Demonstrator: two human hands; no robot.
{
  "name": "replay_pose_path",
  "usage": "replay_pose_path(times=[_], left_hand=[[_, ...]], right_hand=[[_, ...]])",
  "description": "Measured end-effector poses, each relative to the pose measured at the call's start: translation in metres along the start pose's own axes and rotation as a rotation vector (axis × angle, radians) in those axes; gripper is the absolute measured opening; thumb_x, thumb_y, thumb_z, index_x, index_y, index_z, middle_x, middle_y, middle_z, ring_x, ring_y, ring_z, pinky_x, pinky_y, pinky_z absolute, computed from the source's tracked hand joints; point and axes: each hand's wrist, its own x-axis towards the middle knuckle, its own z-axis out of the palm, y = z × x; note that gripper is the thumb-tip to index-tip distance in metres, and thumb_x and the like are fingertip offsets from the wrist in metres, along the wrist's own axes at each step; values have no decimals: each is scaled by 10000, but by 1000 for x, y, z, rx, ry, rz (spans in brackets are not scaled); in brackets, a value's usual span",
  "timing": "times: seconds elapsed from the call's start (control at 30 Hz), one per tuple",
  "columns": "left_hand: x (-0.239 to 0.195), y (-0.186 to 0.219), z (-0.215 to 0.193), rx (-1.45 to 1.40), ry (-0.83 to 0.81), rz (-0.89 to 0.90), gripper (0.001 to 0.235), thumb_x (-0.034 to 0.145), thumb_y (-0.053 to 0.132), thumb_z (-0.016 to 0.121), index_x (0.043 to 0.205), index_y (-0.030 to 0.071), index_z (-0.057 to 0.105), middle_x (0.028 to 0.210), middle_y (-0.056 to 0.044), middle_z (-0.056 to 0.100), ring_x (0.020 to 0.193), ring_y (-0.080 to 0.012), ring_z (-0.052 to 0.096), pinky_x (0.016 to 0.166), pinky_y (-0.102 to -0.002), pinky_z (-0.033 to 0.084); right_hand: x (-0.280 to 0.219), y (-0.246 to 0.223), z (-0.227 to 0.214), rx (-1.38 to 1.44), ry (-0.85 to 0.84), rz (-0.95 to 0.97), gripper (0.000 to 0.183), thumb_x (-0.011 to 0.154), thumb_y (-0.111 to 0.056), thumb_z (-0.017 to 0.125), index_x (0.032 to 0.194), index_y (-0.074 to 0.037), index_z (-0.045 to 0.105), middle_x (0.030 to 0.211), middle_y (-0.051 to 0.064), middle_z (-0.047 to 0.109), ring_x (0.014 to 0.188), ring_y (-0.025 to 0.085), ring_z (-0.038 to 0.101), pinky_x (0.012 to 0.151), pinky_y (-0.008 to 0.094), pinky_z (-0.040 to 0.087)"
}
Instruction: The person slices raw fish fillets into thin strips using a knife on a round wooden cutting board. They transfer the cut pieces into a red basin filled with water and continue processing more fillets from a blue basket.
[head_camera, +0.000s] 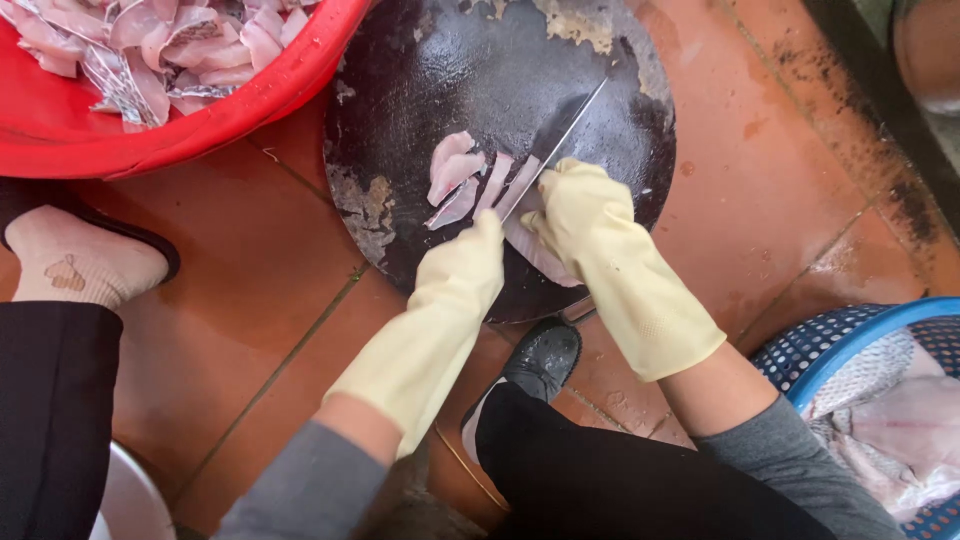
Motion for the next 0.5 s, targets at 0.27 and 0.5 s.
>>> replay_pose_path(times=[0.27,0.5], left_hand=[[-82,-53,26,322,-65,-4,439,1014,394,597,1302,131,397,1064,-57,714,920,-259,790,794,-528,642],[-111,-57,23,182,-110,-84,439,1123,444,306,1389,97,350,1046,-71,709,894,-336,786,803,-578,606]], right_hand=[[-1,1,-4,13,44,20,535,956,-385,728,1413,-126,622,1193,140,625,1165,364,689,882,538,632],[-7,7,3,-30,30,-17,405,927,-280,692,1250,-36,691,1044,185,649,1037,403,733,773,536,644]])
